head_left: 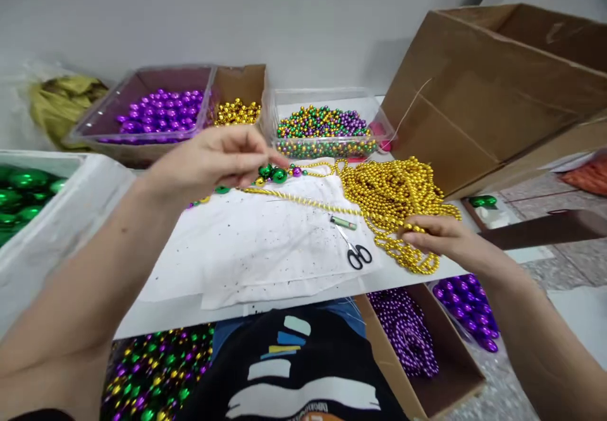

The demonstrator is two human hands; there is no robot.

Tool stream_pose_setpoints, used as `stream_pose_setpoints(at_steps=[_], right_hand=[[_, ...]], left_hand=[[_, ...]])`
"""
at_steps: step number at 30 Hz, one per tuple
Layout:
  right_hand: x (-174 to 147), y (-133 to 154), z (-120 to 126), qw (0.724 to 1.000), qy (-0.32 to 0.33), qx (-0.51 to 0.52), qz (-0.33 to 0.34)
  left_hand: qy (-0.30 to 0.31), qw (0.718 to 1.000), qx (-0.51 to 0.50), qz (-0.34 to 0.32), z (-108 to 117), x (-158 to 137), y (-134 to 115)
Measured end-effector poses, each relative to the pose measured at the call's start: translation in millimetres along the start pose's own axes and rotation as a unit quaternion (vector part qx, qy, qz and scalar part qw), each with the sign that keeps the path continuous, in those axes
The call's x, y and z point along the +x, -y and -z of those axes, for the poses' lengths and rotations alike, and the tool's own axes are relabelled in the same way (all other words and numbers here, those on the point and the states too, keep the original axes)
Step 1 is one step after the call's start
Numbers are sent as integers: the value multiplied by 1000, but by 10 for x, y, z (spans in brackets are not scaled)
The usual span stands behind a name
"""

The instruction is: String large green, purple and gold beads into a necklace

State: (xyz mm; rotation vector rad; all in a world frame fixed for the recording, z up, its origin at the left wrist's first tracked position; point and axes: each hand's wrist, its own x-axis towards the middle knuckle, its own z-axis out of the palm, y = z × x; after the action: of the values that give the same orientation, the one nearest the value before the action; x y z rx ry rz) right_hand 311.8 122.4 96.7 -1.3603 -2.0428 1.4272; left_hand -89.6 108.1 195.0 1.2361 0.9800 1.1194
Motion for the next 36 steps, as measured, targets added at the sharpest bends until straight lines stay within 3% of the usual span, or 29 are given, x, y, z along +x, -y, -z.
stream_pose_setpoints(at_steps=[1, 5, 9, 13, 21, 24, 27, 30, 32, 34, 36], right_hand=[[-69, -101, 28, 1000, -2, -14, -19], [-176, -551, -67, 993, 0, -100, -61], [-74, -909, -345, 969, -3, -228, -96], [-33, -967, -569, 943, -3, -314, -113], [-387, -608, -728, 948, 87, -276, -134], [-351, -718, -667, 923, 71, -334, -175], [-203, -790, -700, 914, 41, -377, -145], [32, -518, -1033, 957, -24, -287, -36], [211, -172, -1414, 990, -29, -127, 53], [383, 171, -1822, 993, -8, 9, 120], [522, 404, -2159, 982, -4, 79, 170]], left_hand=[[26, 999, 10, 26, 120, -117, 176], [-34, 993, -91, 64, 392, -544, 978], [-113, 973, -180, 95, 333, -825, 1718], [-190, 952, -220, 99, 278, -934, 2128], [-278, 925, -254, 54, 440, -1046, 2176], [-269, 930, -244, 59, 438, -1113, 2152], [-221, 945, -231, 72, 297, -1171, 2090], [-158, 952, -248, 83, 17, -1164, 1980], [-127, 955, -258, 77, -182, -1124, 1899], [-118, 959, -250, 61, -334, -1086, 1826], [-136, 964, -224, 43, -411, -1076, 1773]])
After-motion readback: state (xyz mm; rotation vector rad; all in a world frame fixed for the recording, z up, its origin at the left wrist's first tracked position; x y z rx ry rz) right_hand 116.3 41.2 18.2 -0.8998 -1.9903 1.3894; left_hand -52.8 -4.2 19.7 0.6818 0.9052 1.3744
